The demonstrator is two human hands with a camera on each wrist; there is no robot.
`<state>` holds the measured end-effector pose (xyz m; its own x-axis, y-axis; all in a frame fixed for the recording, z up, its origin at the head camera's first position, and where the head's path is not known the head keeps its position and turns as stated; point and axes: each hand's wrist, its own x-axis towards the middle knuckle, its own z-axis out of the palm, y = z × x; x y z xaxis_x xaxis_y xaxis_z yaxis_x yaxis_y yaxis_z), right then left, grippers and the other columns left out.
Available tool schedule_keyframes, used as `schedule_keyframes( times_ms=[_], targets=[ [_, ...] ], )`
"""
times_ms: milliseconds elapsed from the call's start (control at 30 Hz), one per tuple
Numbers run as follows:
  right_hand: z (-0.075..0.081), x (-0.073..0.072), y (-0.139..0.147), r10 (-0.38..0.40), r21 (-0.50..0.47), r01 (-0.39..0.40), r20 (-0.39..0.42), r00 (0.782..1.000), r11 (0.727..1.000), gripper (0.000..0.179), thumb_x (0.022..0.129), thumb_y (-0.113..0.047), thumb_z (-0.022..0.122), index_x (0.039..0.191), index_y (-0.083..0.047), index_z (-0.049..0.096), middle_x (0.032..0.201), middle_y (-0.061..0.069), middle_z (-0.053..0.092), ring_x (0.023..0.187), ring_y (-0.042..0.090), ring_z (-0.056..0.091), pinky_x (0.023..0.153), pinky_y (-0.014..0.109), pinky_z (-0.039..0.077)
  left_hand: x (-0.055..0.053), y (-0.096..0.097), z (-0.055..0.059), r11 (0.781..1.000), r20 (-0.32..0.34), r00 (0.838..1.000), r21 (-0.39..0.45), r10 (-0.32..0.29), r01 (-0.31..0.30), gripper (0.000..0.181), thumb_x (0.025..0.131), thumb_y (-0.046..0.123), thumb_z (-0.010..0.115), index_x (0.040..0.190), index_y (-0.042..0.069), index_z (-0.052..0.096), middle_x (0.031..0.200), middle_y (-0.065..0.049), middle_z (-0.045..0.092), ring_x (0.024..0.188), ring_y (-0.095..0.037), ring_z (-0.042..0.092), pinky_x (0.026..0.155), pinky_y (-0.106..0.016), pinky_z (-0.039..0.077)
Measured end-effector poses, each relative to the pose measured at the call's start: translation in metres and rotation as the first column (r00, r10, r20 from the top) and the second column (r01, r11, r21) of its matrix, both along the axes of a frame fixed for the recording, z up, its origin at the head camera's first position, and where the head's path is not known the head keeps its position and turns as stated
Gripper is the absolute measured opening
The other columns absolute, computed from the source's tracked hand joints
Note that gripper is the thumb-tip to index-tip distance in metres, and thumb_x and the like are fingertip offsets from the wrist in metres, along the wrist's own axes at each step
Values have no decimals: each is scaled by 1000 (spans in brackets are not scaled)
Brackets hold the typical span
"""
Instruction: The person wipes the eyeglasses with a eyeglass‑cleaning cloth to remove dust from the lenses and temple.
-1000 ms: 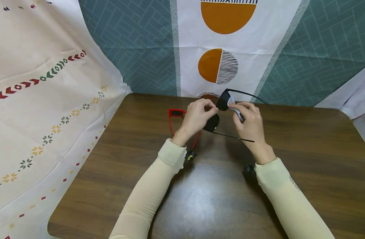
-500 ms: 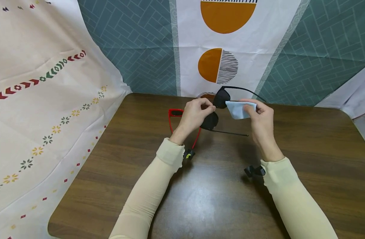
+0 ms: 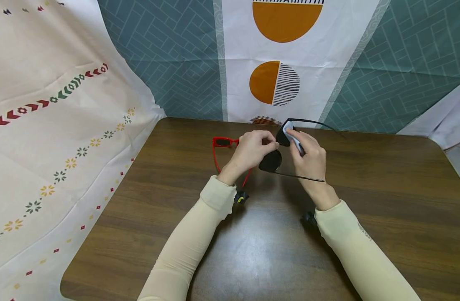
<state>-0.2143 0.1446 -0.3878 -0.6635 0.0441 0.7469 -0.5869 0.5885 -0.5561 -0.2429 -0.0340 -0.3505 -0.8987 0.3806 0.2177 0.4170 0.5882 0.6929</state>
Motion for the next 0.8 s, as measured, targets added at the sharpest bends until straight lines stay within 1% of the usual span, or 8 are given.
schedule_keyframes(
  times_ms=[100,167,300,367,467,567,700,800],
  targets=[
    [0,0,1,73,28,-73,5,997,997,30,96,7,66,124,-2,75,119,19,74,118,41,66,102,57,52,0,1,0,998,-25,1000,-54,-14,13,15,102,23,67,97,13,77,91,2,72,86,-13,63,95,-37,41],
    [1,-1,2,129,53,-129,10,992,990,30,95,7,67,123,-2,75,121,19,73,118,40,65,103,55,50,0,1,-1,998,-38,999,-68,-12,9,14,102,22,67,96,13,77,92,1,72,86,-14,63,97,-38,41],
    [5,-1,8,228,76,-231,45,973,970,29,94,9,66,118,-3,78,115,19,72,111,38,62,92,48,45,-1,0,-2,997,-57,998,-76,4,-8,14,101,21,67,96,13,77,91,0,70,87,-14,62,95,-39,42],
    [7,-1,13,255,68,-260,75,964,963,28,94,8,65,115,-4,79,111,18,72,108,35,60,86,43,41,-1,-1,-2,997,-63,998,-72,10,-15,14,101,20,67,96,13,77,91,0,69,86,-13,62,95,-39,42],
    [12,0,19,266,43,-274,136,954,961,27,95,7,63,110,-8,81,108,14,71,103,28,58,81,38,38,-1,-1,-1,999,-52,999,-50,12,-15,14,102,20,66,98,13,78,94,1,71,88,-14,63,98,-40,40],
    [16,1,26,264,14,-272,197,944,962,27,97,4,61,108,-10,81,109,12,69,101,22,56,76,36,37,0,-1,0,1000,-35,999,-26,12,-13,14,102,21,67,100,14,79,98,3,74,94,-14,64,99,-42,39],
    [19,2,32,238,30,-254,256,937,967,25,100,-2,59,108,-11,81,111,12,68,100,25,57,80,41,35,0,-1,0,1000,-31,999,-9,15,-15,15,102,24,67,101,15,79,101,3,75,99,-15,65,100,-43,39],
    [22,1,37,190,83,-223,292,937,971,24,101,-6,58,108,-12,80,113,12,67,102,30,56,85,48,33,-1,-2,1,999,-31,999,12,33,-33,15,101,24,68,100,14,80,100,3,76,97,-15,65,96,-39,44]
  ],
)
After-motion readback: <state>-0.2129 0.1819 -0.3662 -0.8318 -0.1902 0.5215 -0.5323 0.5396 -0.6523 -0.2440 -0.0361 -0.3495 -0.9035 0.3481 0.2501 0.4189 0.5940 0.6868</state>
